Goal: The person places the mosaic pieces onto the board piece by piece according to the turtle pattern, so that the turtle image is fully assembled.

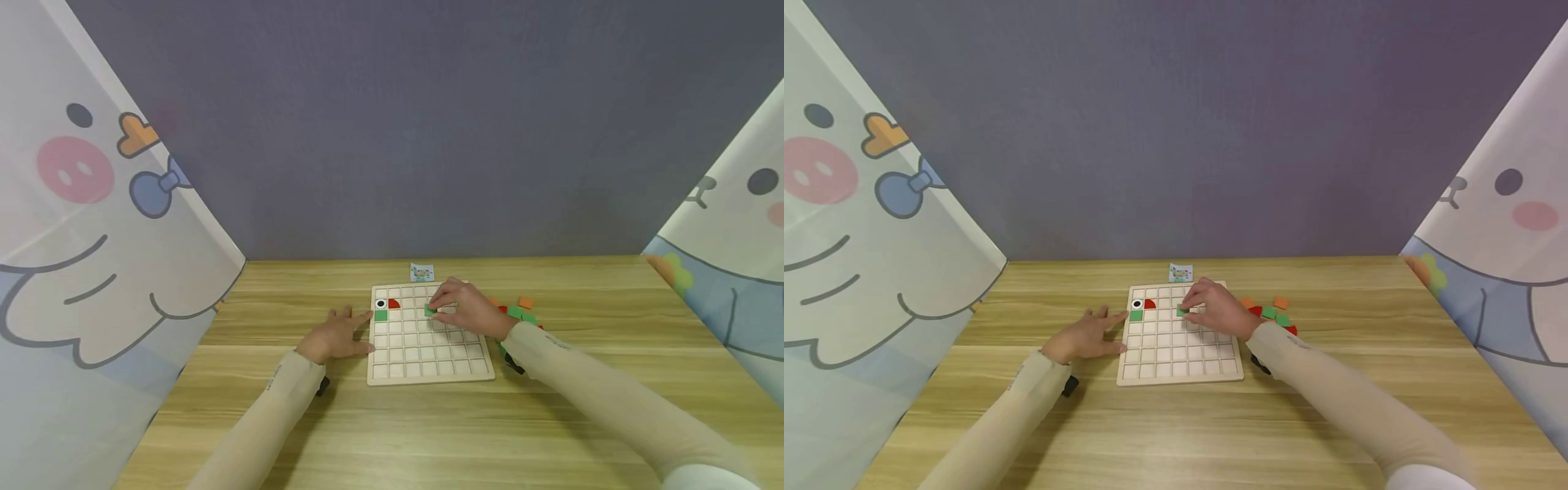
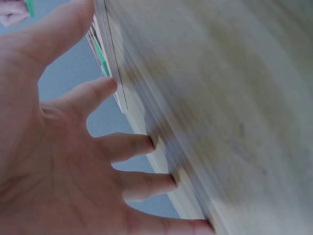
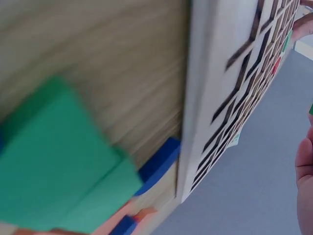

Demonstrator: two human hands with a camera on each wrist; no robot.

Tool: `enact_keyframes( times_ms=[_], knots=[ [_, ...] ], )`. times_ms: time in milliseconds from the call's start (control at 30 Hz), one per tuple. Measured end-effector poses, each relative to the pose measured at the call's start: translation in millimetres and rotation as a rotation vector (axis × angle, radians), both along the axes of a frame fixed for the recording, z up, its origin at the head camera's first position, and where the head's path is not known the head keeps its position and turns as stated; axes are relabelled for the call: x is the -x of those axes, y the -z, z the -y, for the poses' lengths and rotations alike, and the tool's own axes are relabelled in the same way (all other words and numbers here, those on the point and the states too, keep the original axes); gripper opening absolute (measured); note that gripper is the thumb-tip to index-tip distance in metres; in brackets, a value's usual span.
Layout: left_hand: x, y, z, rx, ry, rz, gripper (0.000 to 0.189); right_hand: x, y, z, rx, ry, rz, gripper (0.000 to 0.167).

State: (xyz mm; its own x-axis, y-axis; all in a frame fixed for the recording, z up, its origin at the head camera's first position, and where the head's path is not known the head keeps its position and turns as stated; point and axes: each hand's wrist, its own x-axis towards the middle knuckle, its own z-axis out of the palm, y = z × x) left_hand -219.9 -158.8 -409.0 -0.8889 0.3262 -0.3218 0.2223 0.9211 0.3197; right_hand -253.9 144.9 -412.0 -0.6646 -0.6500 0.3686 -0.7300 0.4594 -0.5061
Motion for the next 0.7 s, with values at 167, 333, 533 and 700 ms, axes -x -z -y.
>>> enact_keyframes(
  times_ms=[167, 333, 533, 700],
  knots=[
    [0.5, 1.8, -0.2, 0.005, 0.005, 0.001, 0.079, 3.3, 2.8, 10, -0.022, 0.001, 0.018, 0.016],
    [0.8, 2.1, -0.5, 0.001, -0.001, 0.006, 0.079, 6.8, 1.6, 23, -0.055, -0.017, 0.077, 0.017],
    [2.2, 1.0, -1.3, 0.008, 0.003, 0.004, 0.079, 17.7, 1.7, 41, -0.164, -0.037, 0.083, 0.014],
    [4.2, 0.7, -0.8, 0.023, 0.000, 0.005, 0.079, 25.2, 1.3, 56, -0.184, -0.046, 0.104, 0.015]
  ],
)
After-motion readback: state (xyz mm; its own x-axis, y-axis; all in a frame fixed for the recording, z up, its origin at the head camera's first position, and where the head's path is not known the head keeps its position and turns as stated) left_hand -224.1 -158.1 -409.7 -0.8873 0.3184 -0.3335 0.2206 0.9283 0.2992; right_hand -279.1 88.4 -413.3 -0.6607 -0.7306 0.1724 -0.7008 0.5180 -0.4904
